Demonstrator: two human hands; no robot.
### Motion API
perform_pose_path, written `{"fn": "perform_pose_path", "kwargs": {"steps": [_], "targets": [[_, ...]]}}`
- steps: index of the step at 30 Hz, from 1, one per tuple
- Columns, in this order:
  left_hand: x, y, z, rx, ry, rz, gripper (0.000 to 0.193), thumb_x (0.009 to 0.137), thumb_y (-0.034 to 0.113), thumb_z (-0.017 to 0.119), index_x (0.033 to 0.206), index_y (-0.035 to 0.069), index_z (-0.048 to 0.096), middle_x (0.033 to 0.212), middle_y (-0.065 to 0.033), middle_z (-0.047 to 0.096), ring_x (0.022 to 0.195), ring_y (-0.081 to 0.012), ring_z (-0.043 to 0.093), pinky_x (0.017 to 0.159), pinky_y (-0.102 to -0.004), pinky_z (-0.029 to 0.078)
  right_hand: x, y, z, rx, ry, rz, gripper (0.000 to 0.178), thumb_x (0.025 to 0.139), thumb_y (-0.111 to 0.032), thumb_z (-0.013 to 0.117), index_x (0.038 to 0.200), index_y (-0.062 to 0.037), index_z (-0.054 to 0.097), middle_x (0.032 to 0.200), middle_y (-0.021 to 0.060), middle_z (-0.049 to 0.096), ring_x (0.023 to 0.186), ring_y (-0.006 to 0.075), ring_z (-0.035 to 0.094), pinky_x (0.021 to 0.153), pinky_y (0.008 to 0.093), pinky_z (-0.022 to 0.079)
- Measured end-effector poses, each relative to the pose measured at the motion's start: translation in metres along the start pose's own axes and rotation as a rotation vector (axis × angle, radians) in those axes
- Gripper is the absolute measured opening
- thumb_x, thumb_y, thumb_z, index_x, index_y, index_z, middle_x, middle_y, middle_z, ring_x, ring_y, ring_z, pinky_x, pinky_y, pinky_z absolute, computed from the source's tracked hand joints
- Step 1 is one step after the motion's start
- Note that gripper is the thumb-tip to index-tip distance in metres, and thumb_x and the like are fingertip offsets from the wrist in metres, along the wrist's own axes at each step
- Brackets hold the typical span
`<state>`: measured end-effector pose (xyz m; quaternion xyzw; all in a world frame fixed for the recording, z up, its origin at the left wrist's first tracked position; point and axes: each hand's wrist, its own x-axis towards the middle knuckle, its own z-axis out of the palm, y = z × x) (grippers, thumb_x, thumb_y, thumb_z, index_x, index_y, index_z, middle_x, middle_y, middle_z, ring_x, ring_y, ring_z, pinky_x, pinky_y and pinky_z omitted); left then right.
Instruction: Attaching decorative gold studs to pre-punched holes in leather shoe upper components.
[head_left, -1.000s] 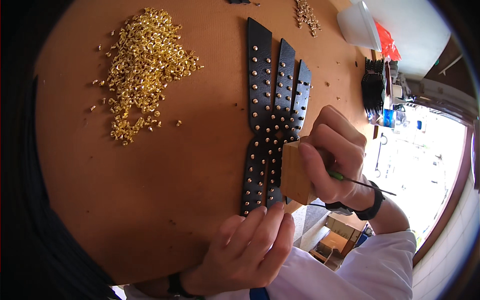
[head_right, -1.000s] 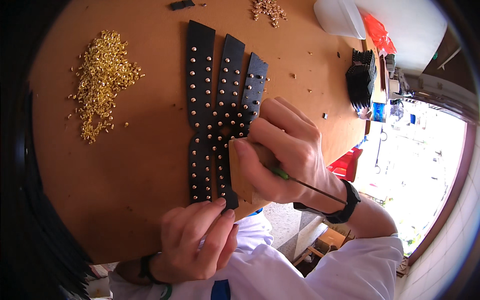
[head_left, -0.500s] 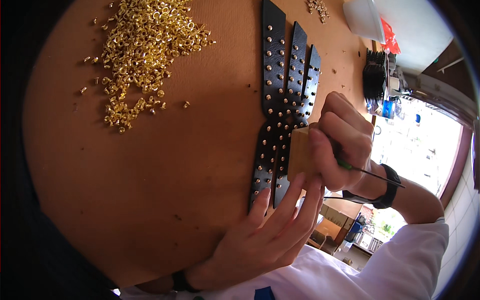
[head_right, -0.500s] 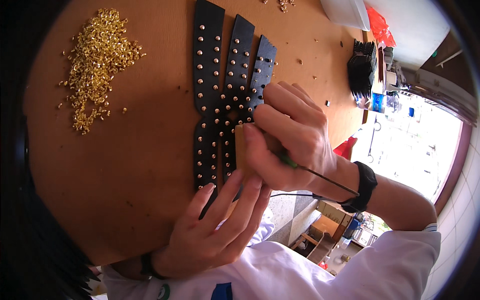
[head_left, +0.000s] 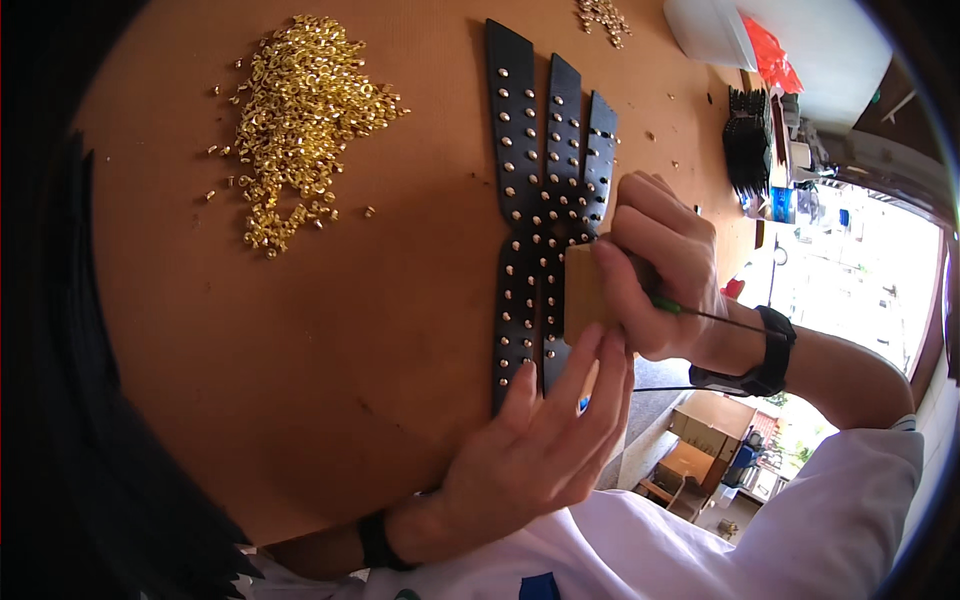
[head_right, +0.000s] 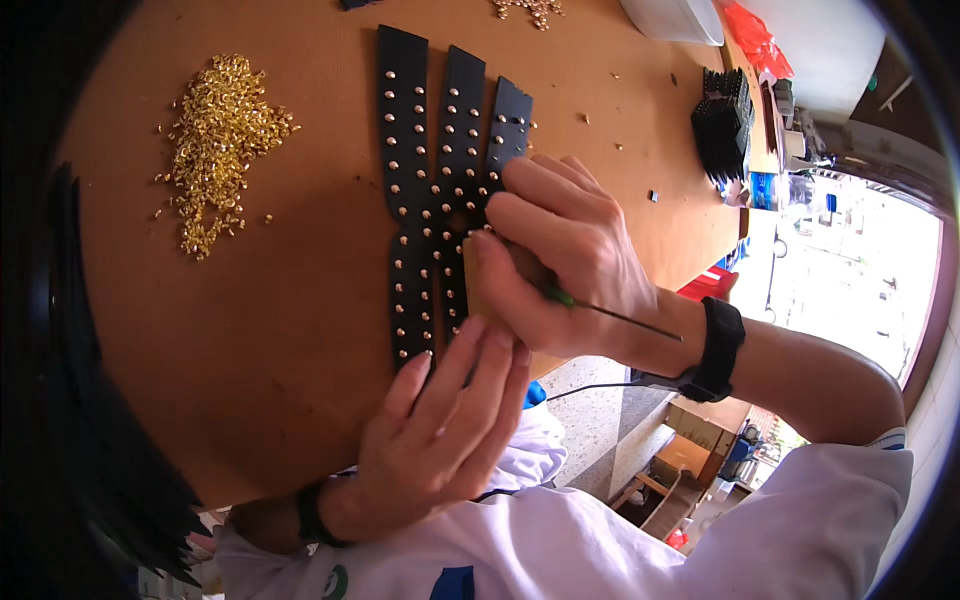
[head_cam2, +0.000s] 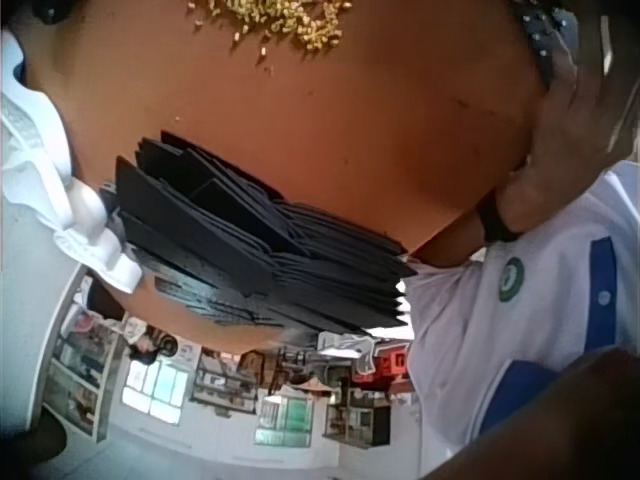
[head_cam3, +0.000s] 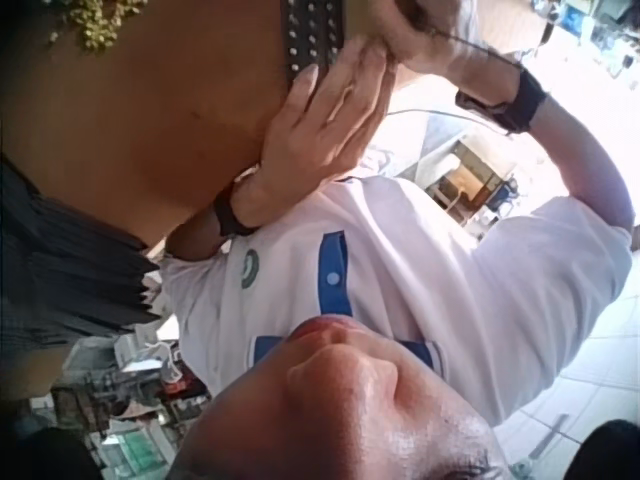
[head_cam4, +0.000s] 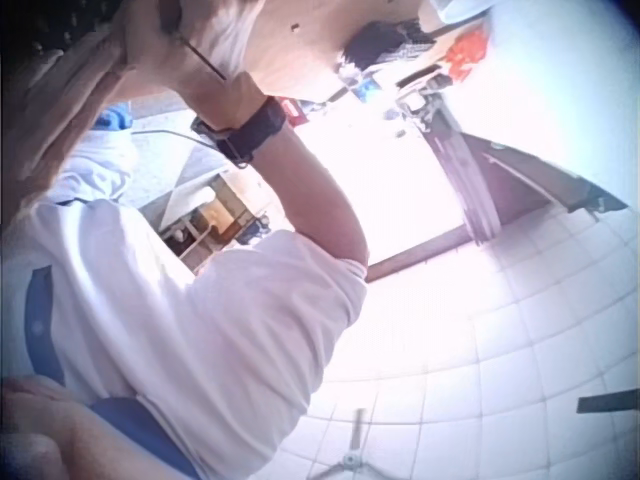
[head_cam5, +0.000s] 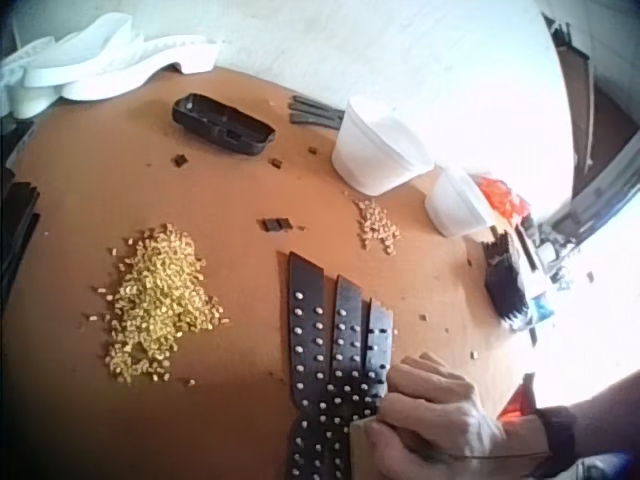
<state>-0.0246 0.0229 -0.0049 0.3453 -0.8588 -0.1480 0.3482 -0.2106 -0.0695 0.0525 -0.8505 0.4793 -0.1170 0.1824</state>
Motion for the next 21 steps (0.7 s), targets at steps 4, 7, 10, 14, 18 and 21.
{"fn": "perform_pose_path", "kwargs": {"steps": [4, 7, 10, 14, 18, 21], "targets": [[-0.007, -0.010, -0.003, -0.062, 0.100, -0.012, 0.029, 0.096, 0.017, 0.055, 0.116, 0.002, 0.070, 0.127, -0.0123, 0.067, 0.120, -0.0234, 0.064, 0.100, -0.0402, 0.045, 0.001, 0.002, 0.001, 0.028, 0.014, 0.015, 0.019, 0.081, -0.004, 0.064, 0.070, -0.0040, 0.048, 0.069, 0.0089, 0.040, 0.062, 0.0298, 0.044, 0.062, 0.0406, 0.034], [-0.019, -0.010, -0.011, -0.246, 0.176, -0.134, 0.029, 0.090, 0.009, 0.061, 0.117, -0.001, 0.066, 0.127, -0.0207, 0.063, 0.115, -0.0327, 0.065, 0.097, -0.0409, 0.049, -0.008, 0.011, -0.010, 0.105, 0.089, 0.048, 0.021, 0.083, -0.005, 0.064, 0.069, -0.0002, 0.049, 0.066, 0.0088, 0.042, 0.058, 0.0254, 0.042, 0.058, 0.0382, 0.032], [-0.016, -0.008, -0.012, -0.284, 0.206, -0.205, 0.032, 0.086, 0.006, 0.065, 0.116, -0.005, 0.062, 0.129, -0.0260, 0.059, 0.112, -0.0407, 0.061, 0.094, -0.0437, 0.052, -0.026, 0.023, -0.027, 0.235, 0.231, 0.163, 0.024, 0.087, -0.004, 0.062, 0.068, 0.0034, 0.049, 0.065, 0.0090, 0.043, 0.058, 0.0165, 0.042, 0.055, 0.0322, 0.031], [-0.002, -0.002, -0.009, -0.085, 0.029, -0.229, 0.038, 0.087, 0.011, 0.069, 0.121, -0.005, 0.063, 0.133, -0.0251, 0.058, 0.118, -0.0388, 0.058, 0.096, -0.0442, 0.048, -0.054, 0.033, -0.034, 0.171, 0.281, 0.294, 0.024, 0.086, -0.005, 0.064, 0.068, 0.0018, 0.050, 0.065, 0.0084, 0.045, 0.060, 0.0168, 0.042, 0.057, 0.0313, 0.032], [0.009, 0.003, 0.000, 0.147, -0.119, -0.227, 0.039, 0.092, 0.026, 0.065, 0.122, 0.001, 0.070, 0.135, -0.0133, 0.064, 0.122, -0.0256, 0.061, 0.099, -0.0373, 0.039, -0.068, 0.041, -0.026, -0.020, 0.285, 0.287, 0.020, 0.080, -0.004, 0.069, 0.067, -0.0016, 0.054, 0.065, 0.0069, 0.049, 0.060, 0.0229, 0.044, 0.061, 0.0349, 0.036], [0.009, 0.006, 0.003, 0.211, -0.170, -0.225, 0.039, 0.096, 0.032, 0.062, 0.124, 0.005, 0.071, 0.137, -0.0103, 0.064, 0.123, -0.0236, 0.060, 0.103, -0.0380, 0.035, -0.073, 0.046, -0.018, 0.003, 0.291, 0.267, 0.021, 0.079, -0.004, 0.069, 0.066, -0.0023, 0.054, 0.064, 0.0072, 0.048, 0.059, 0.0241, 0.044, 0.062, 0.0355, 0.036]]}}
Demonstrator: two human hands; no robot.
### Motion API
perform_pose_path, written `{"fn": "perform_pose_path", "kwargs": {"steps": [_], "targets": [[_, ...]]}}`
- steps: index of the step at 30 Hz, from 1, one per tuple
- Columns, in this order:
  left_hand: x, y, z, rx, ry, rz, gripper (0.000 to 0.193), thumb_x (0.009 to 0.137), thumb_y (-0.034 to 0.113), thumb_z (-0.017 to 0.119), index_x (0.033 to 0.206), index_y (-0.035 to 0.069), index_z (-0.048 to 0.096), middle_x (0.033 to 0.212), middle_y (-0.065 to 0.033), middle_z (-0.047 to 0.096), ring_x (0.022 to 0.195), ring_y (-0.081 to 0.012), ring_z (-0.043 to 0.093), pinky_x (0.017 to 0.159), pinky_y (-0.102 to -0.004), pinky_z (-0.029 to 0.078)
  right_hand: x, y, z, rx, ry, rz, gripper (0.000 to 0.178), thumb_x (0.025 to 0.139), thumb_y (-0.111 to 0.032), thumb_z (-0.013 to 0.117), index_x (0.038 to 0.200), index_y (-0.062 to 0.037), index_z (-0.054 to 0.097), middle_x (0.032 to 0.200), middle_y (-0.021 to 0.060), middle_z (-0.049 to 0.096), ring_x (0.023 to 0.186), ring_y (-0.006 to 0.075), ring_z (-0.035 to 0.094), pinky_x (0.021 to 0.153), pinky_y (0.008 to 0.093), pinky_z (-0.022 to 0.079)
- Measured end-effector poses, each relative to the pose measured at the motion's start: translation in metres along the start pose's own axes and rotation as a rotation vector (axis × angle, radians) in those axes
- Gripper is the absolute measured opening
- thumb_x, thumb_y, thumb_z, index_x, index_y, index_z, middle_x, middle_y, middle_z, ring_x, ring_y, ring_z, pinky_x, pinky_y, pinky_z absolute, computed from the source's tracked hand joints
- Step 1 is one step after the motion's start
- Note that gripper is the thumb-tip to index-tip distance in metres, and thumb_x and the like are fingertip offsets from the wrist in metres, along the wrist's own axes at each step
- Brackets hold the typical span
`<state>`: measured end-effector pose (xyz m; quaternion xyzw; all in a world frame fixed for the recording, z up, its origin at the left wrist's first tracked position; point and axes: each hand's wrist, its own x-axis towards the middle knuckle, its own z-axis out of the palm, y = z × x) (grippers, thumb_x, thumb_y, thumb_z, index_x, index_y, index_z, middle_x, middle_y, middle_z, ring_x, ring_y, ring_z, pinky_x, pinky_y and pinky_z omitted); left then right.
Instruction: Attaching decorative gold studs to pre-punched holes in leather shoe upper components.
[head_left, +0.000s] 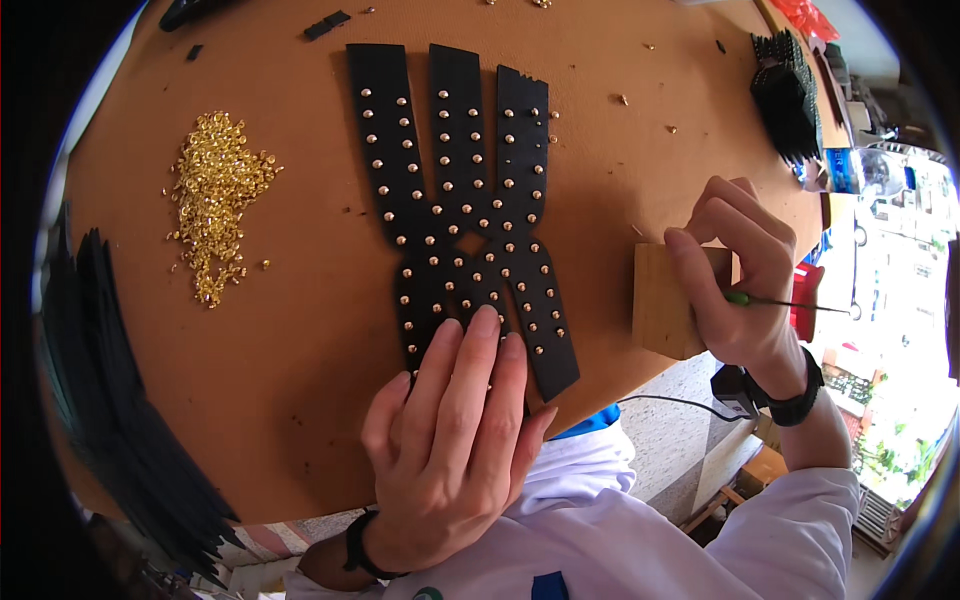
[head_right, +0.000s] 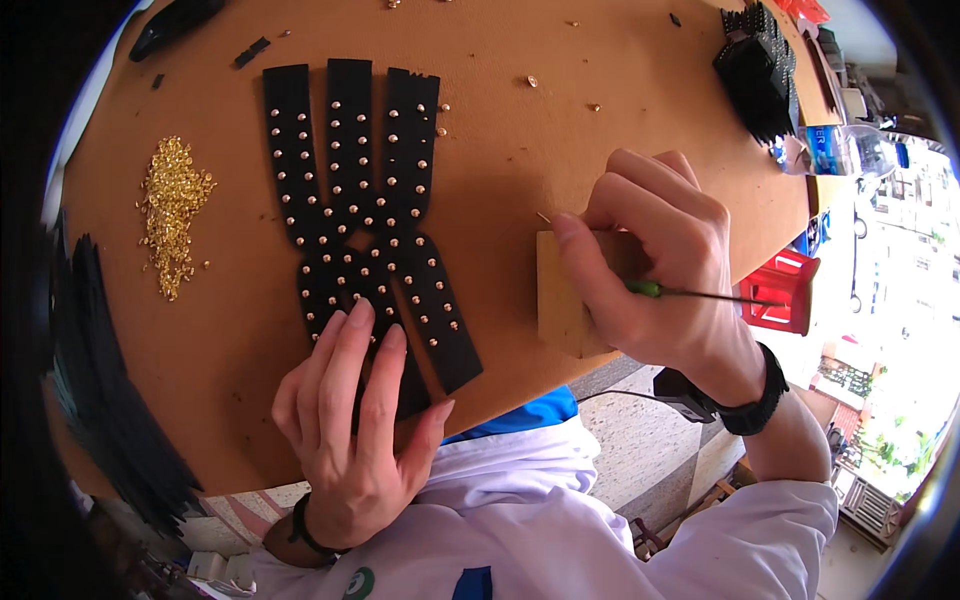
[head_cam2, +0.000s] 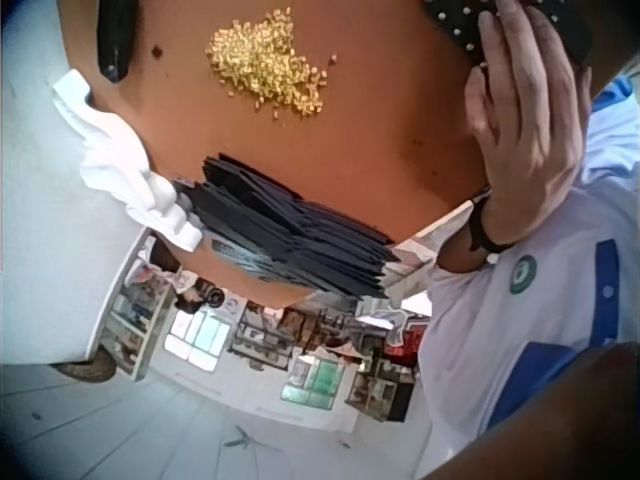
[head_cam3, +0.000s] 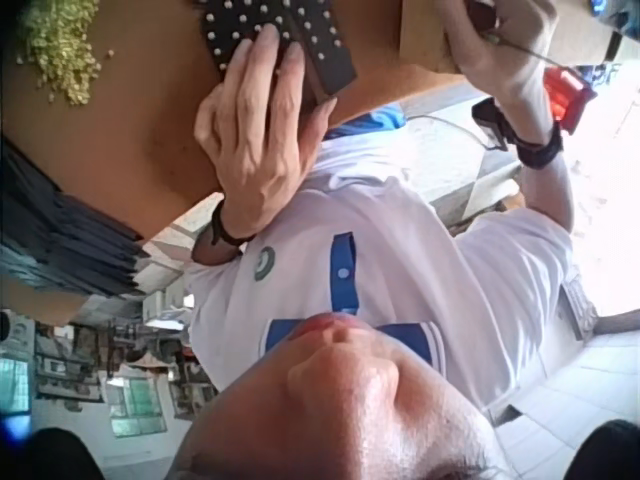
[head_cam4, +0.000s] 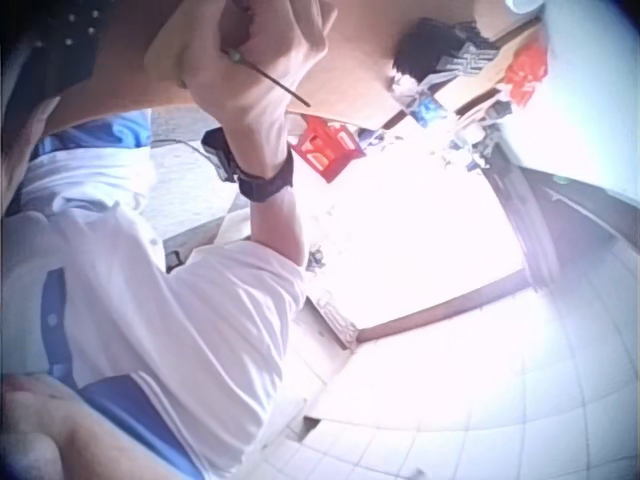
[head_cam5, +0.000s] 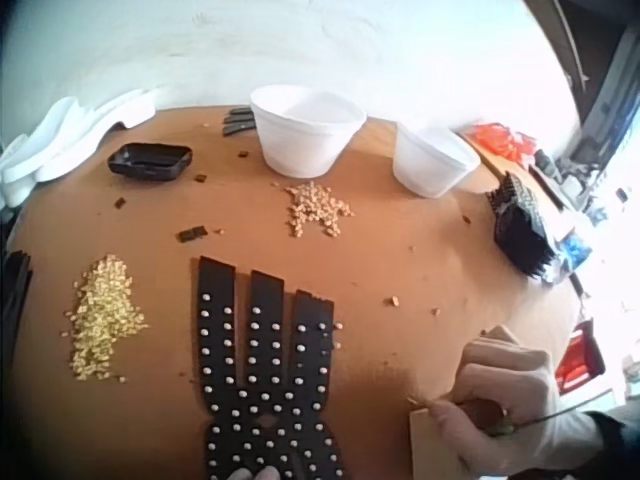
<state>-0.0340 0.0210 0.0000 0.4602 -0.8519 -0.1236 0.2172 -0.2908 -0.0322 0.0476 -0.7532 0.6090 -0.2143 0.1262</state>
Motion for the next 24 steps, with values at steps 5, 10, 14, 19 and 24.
{"fn": "perform_pose_path", "kwargs": {"steps": [5, 10, 14, 19, 24], "targets": [[0.007, 0.002, -0.009, 0.063, -0.129, 0.089, 0.051, 0.098, 0.048, 0.059, 0.133, 0.012, 0.067, 0.145, -0.0222, 0.052, 0.128, -0.0342, 0.054, 0.102, -0.0456, 0.034, -0.003, 0.005, 0.001, -0.004, 0.051, -0.017, 0.020, 0.076, -0.004, 0.070, 0.065, -0.0030, 0.053, 0.063, 0.0072, 0.046, 0.056, 0.0251, 0.042, 0.062, 0.0355, 0.035], [0.010, 0.003, -0.007, 0.107, -0.191, 0.087, 0.051, 0.098, 0.052, 0.057, 0.133, 0.018, 0.068, 0.149, -0.0197, 0.050, 0.132, -0.0319, 0.048, 0.103, -0.0447, 0.031, -0.004, 0.004, 0.006, 0.008, 0.075, -0.003, 0.020, 0.075, -0.004, 0.070, 0.065, -0.0030, 0.053, 0.063, 0.0068, 0.046, 0.056, 0.0241, 0.041, 0.061, 0.0347, 0.034], [0.009, 0.004, -0.009, 0.117, -0.202, 0.093, 0.050, 0.097, 0.052, 0.059, 0.133, 0.020, 0.068, 0.150, -0.0186, 0.049, 0.132, -0.0307, 0.048, 0.102, -0.0443, 0.031, -0.004, 0.005, 0.007, 0.042, 0.090, -0.018, 0.020, 0.074, -0.004, 0.070, 0.065, -0.0029, 0.053, 0.062, 0.0070, 0.045, 0.055, 0.0236, 0.041, 0.061, 0.0343, 0.034], [0.011, 0.003, -0.010, 0.067, -0.215, 0.079, 0.050, 0.093, 0.049, 0.066, 0.133, 0.019, 0.068, 0.151, -0.0191, 0.049, 0.131, -0.0305, 0.048, 0.102, -0.0435, 0.030, -0.004, 0.004, 0.007, 0.046, 0.081, -0.004, 0.020, 0.075, -0.005, 0.071, 0.065, -0.0027, 0.053, 0.063, 0.0073, 0.044, 0.055, 0.0235, 0.042, 0.061, 0.0339, 0.034], [0.019, 0.001, -0.019, -0.146, -0.147, -0.028, 0.052, 0.081, 0.030, 0.081, 0.124, 0.004, 0.069, 0.147, -0.0209, 0.052, 0.127, -0.0318, 0.051, 0.099, -0.0383, 0.036, -0.005, 0.007, 0.009, 0.086, 0.107, 0.011, 0.022, 0.075, -0.007, 0.072, 0.066, -0.0027, 0.052, 0.063, 0.0071, 0.045, 0.056, 0.0231, 0.042, 0.060, 0.0343, 0.034]]}}
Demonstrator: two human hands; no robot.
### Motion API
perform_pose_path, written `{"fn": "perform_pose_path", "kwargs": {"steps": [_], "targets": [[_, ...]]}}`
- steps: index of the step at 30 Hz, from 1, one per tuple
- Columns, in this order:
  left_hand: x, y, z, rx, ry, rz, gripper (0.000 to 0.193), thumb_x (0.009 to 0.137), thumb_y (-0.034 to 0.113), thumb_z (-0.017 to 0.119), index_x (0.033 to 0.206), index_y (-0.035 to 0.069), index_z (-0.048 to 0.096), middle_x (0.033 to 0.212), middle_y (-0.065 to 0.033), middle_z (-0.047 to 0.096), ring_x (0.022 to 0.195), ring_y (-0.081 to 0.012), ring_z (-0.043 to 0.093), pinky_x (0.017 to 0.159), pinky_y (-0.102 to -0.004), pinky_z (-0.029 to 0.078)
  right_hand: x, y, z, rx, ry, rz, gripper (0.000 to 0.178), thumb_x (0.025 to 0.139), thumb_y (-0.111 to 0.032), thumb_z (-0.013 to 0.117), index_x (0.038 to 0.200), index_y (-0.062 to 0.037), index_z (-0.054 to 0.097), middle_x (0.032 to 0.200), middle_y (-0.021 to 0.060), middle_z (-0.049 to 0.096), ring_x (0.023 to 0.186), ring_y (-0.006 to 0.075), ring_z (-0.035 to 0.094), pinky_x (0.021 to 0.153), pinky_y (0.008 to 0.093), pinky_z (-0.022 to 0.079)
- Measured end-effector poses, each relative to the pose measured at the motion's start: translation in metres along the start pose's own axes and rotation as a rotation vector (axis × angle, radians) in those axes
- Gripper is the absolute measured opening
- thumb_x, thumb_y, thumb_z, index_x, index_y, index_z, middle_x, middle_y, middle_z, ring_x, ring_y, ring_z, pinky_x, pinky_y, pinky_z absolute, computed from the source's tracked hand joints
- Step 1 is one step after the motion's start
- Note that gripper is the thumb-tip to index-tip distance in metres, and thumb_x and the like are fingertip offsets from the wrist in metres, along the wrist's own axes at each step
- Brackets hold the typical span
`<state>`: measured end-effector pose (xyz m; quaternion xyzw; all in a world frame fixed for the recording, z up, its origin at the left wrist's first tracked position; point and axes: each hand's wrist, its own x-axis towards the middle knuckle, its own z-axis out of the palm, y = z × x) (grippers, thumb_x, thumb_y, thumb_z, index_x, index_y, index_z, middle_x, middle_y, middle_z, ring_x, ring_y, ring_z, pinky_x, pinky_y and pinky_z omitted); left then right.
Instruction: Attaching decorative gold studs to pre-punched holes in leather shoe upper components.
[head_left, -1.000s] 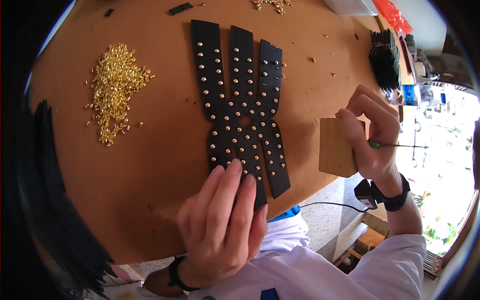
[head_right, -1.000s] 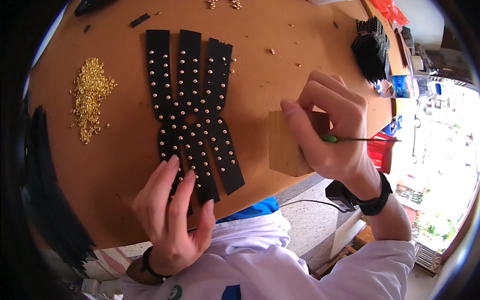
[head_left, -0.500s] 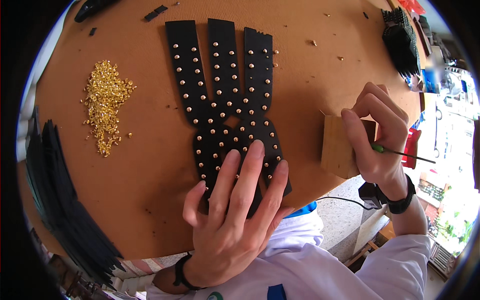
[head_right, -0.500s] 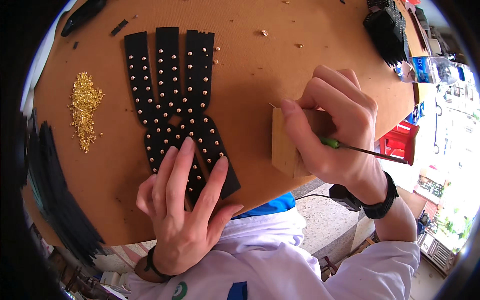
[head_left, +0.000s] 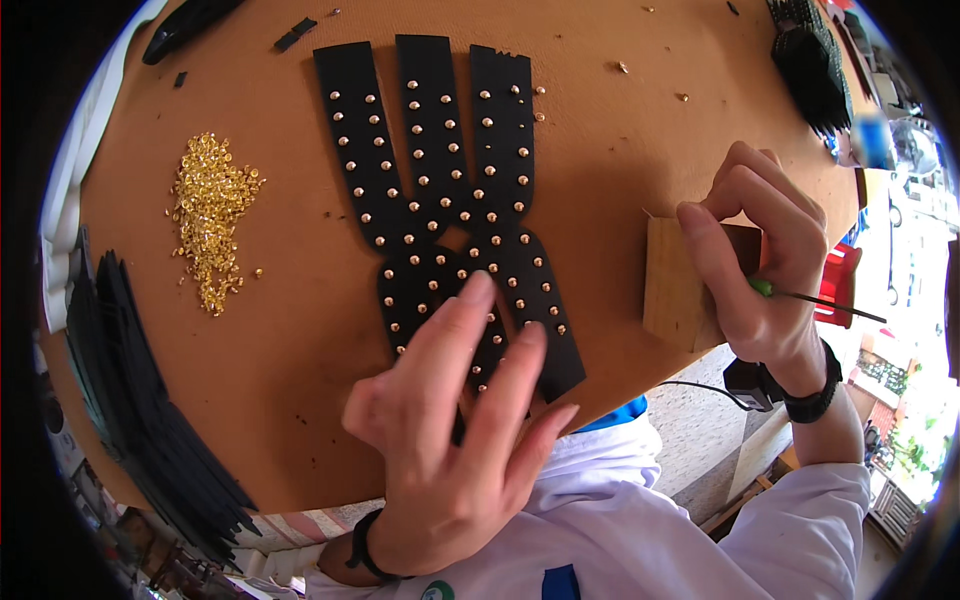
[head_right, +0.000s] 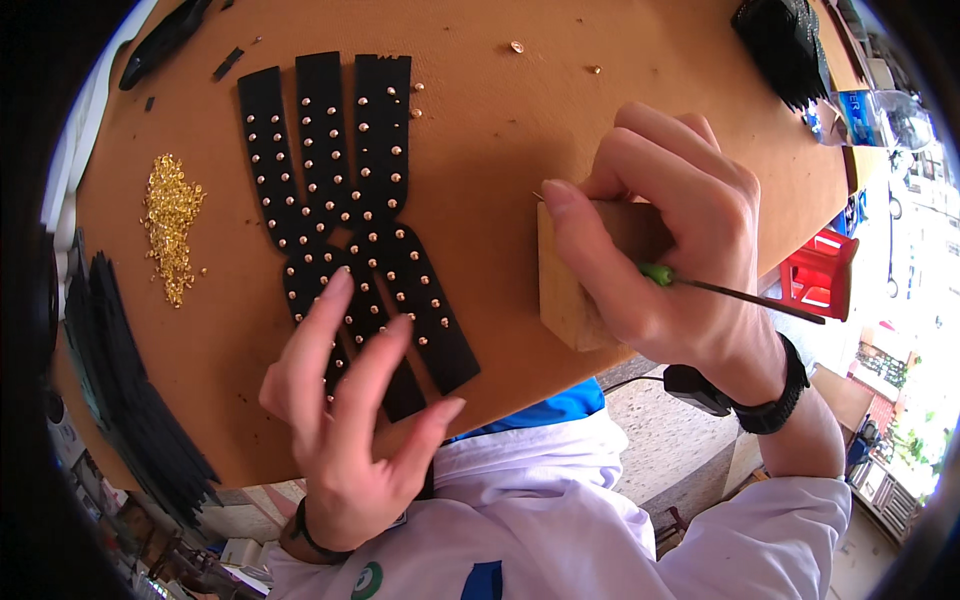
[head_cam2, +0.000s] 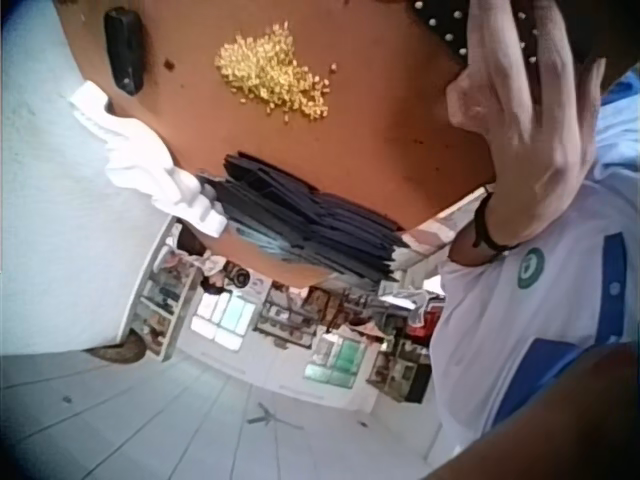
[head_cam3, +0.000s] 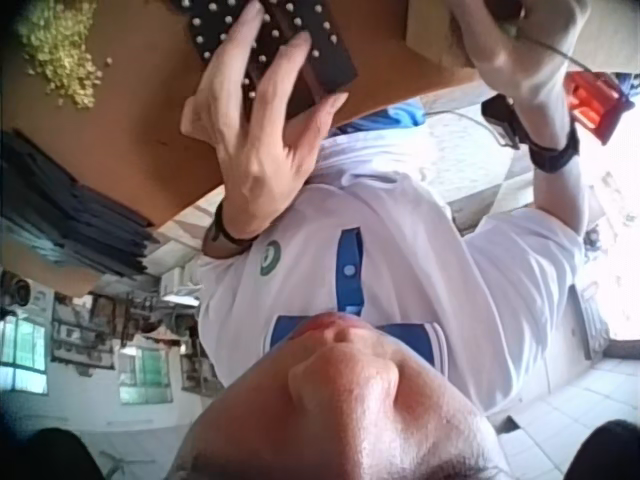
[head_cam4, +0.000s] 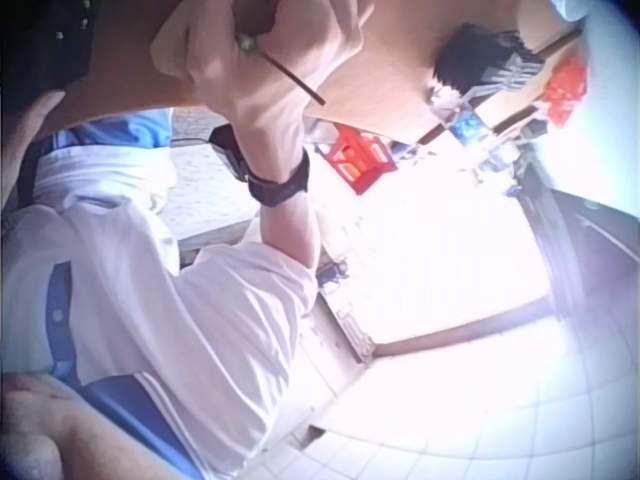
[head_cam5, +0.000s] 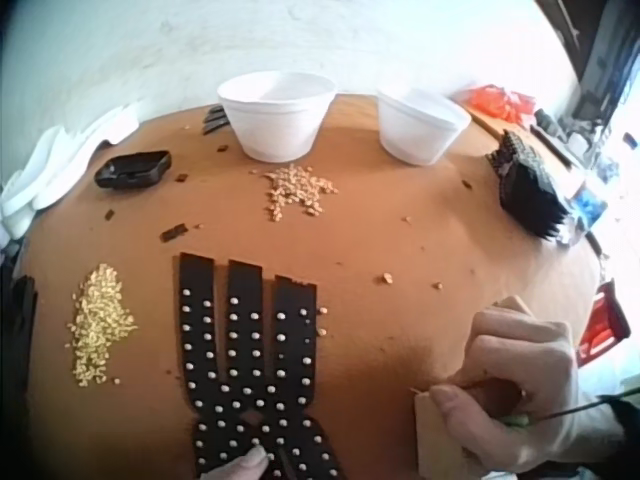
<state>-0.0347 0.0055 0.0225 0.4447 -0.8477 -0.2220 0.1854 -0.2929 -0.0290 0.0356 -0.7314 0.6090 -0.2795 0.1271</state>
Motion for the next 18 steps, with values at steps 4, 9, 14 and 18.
{"fn": "perform_pose_path", "kwargs": {"steps": [4, 9, 14, 18], "targets": [[0.017, 0.000, 0.002, -0.107, 0.181, -0.030, 0.031, 0.077, 0.007, 0.083, 0.104, 0.002, 0.071, 0.100, -0.0088, 0.070, 0.088, -0.0245, 0.065, 0.083, -0.0352, 0.044, -0.001, -0.004, -0.004, 0.027, -0.065, 0.036, 0.017, 0.080, -0.002, 0.063, 0.069, 0.0034, 0.051, 0.069, 0.0086, 0.044, 0.064, 0.0188, 0.041, 0.063, 0.0325, 0.031], [0.036, 0.008, 0.007, -0.208, 0.124, -0.030, 0.020, 0.078, 0.000, 0.080, 0.095, 0.003, 0.071, 0.089, -0.0069, 0.068, 0.077, -0.0223, 0.061, 0.070, -0.0323, 0.045, -0.003, -0.002, -0.004, 0.094, -0.040, 0.062, 0.016, 0.079, -0.002, 0.062, 0.069, 0.0045, 0.050, 0.069, 0.0084, 0.044, 0.063, 0.0167, 0.040, 0.059, 0.0309, 0.029], [0.037, 0.010, 0.013, -0.167, 0.063, -0.041, 0.013, 0.080, 0.000, 0.078, 0.089, 0.004, 0.069, 0.084, -0.0064, 0.063, 0.077, -0.0252, 0.059, 0.071, -0.0356, 0.045, -0.005, 0.003, -0.005, 0.123, -0.029, 0.037, 0.017, 0.078, -0.003, 0.063, 0.069, 0.0044, 0.050, 0.069, 0.0085, 0.044, 0.062, 0.0168, 0.041, 0.059, 0.0308, 0.029], [0.038, 0.012, 0.013, -0.155, 0.062, -0.057, 0.011, 0.081, 0.000, 0.077, 0.087, 0.003, 0.068, 0.085, -0.0067, 0.062, 0.077, -0.0257, 0.058, 0.070, -0.0363, 0.045, -0.005, 0.007, -0.006, 0.146, -0.018, -0.006, 0.017, 0.078, -0.004, 0.063, 0.069, 0.0041, 0.051, 0.069, 0.0086, 0.044, 0.062, 0.0169, 0.041, 0.059, 0.0311, 0.029]]}}
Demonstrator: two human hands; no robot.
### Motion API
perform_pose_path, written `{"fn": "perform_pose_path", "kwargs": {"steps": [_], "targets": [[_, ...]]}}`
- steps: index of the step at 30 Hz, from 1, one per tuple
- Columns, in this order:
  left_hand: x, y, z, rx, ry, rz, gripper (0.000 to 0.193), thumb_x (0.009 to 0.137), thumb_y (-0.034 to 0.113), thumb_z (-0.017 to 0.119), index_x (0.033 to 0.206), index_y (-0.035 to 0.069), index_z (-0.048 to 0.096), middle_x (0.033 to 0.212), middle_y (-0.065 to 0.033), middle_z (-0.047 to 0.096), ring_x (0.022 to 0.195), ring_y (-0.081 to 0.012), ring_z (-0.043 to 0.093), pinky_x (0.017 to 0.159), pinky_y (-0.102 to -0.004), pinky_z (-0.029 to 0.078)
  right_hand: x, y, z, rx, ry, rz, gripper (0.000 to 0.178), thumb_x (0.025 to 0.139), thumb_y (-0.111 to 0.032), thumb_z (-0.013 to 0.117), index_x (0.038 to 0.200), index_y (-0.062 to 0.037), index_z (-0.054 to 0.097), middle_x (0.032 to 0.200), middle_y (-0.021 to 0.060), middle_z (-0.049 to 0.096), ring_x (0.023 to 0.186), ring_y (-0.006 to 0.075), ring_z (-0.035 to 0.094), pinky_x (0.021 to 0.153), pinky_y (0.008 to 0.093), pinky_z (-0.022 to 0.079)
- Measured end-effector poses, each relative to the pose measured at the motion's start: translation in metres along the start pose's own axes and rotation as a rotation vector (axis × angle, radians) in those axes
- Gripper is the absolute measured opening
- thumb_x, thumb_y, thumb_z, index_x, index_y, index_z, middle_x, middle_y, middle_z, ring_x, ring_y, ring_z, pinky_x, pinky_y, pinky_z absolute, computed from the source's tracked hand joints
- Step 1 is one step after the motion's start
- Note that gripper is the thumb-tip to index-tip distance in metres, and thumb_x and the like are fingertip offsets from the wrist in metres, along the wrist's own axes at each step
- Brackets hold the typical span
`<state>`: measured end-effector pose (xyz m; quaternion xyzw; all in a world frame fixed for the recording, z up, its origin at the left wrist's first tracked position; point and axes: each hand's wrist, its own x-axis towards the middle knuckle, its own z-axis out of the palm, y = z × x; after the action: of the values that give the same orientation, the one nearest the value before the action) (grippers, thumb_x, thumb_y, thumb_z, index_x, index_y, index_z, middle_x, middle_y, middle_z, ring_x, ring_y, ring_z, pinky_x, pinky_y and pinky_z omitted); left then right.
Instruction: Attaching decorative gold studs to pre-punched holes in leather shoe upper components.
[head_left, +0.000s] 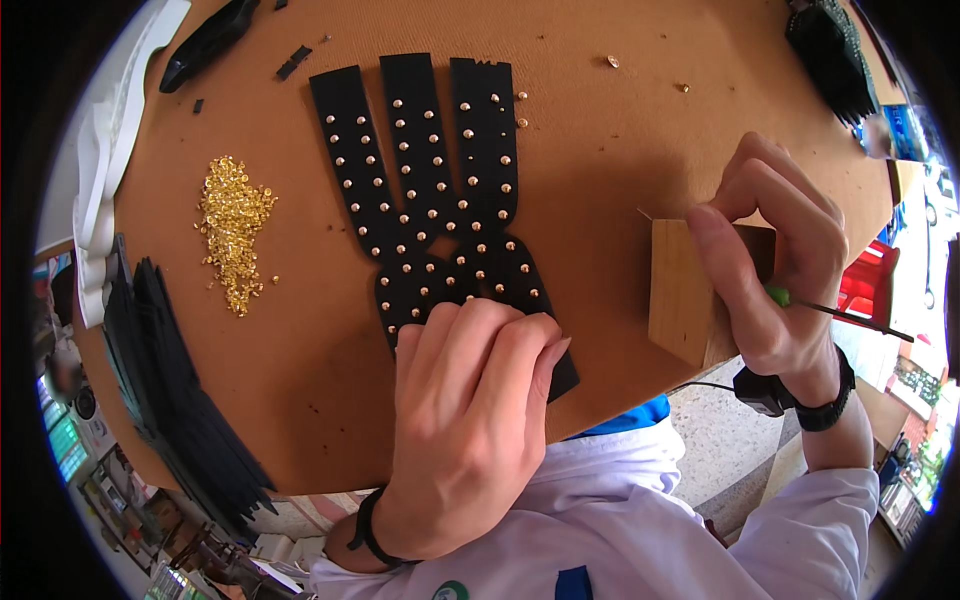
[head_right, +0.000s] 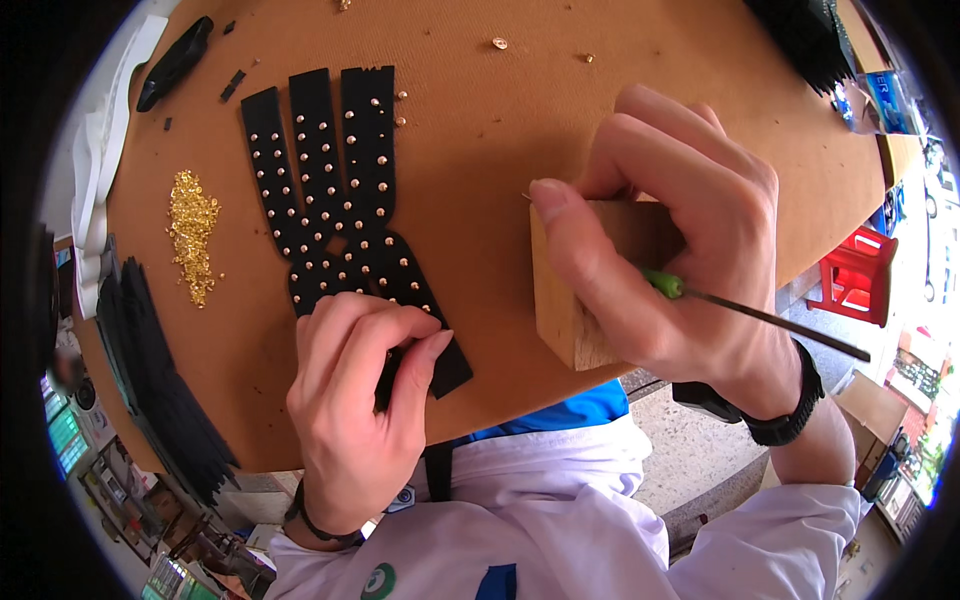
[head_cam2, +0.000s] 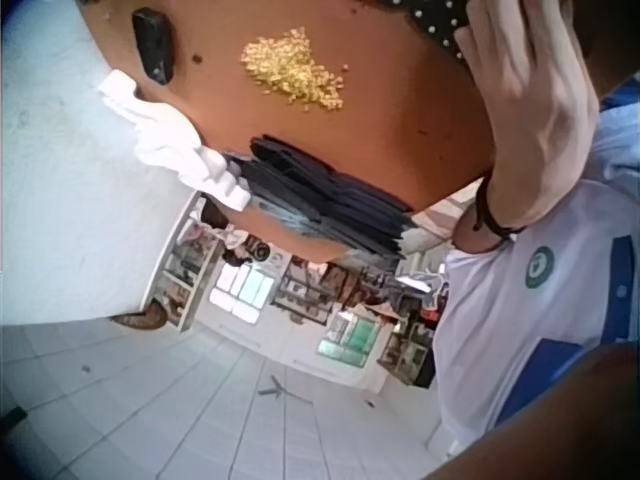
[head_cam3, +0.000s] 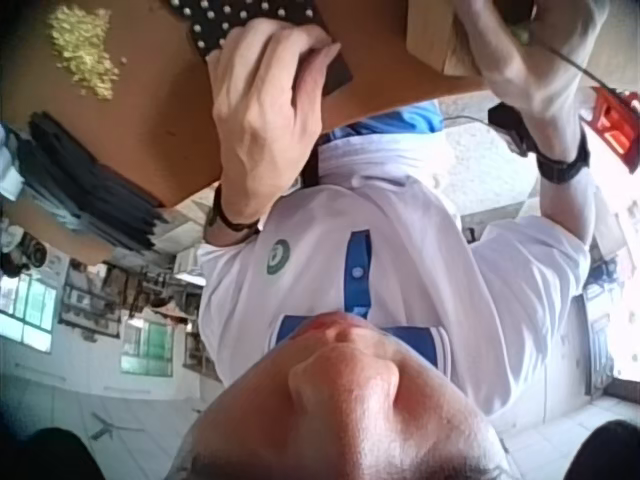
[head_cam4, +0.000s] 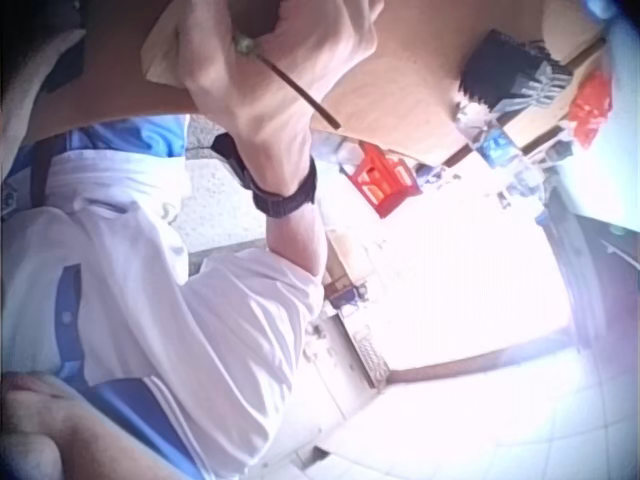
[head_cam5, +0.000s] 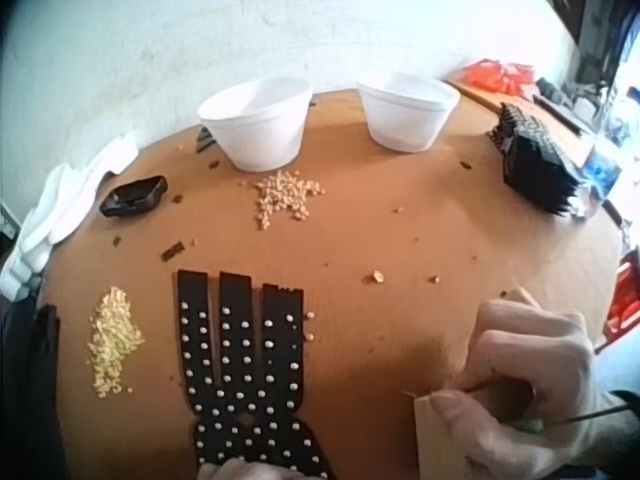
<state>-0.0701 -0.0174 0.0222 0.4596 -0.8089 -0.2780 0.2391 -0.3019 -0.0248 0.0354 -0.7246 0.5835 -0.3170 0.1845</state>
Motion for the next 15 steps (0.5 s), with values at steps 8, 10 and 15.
{"fn": "perform_pose_path", "kwargs": {"steps": [8, 10, 15], "targets": [[-0.0052, -0.0094, 0.0037, -0.030, 0.022, 0.105, 0.020, 0.078, -0.002, 0.078, 0.093, 0.003, 0.066, 0.087, -0.0048, 0.058, 0.074, -0.0223, 0.053, 0.067, -0.0361, 0.037, -0.0024, -0.0019, 0.0011, 0.014, 0.015, 0.045, 0.017, 0.077, -0.006, 0.063, 0.069, 0.0037, 0.052, 0.070, 0.0091, 0.045, 0.062, 0.0171, 0.042, 0.059, 0.0312, 0.030], [-0.0055, -0.0088, 0.0038, -0.040, 0.021, 0.100, 0.020, 0.078, -0.002, 0.078, 0.093, 0.003, 0.066, 0.088, -0.0049, 0.058, 0.074, -0.0224, 0.053, 0.067, -0.0363, 0.037, -0.0025, -0.0016, 0.0009, 0.016, 0.010, 0.049, 0.018, 0.077, -0.007, 0.063, 0.069, 0.0037, 0.052, 0.070, 0.0091, 0.045, 0.062, 0.0170, 0.042, 0.059, 0.0311, 0.030], [-0.0026, -0.0054, -0.0023, -0.069, 0.033, 0.047, 0.018, 0.077, -0.003, 0.080, 0.090, 0.001, 0.069, 0.087, -0.0083, 0.063, 0.075, -0.0228, 0.059, 0.064, -0.0320, 0.046, -0.0031, -0.0001, 0.0017, 0.052, 0.023, 0.062, 0.018, 0.078, -0.008, 0.063, 0.070, 0.0037, 0.051, 0.071, 0.0094, 0.045, 0.063, 0.0172, 0.044, 0.059, 0.0309, 0.031]]}}
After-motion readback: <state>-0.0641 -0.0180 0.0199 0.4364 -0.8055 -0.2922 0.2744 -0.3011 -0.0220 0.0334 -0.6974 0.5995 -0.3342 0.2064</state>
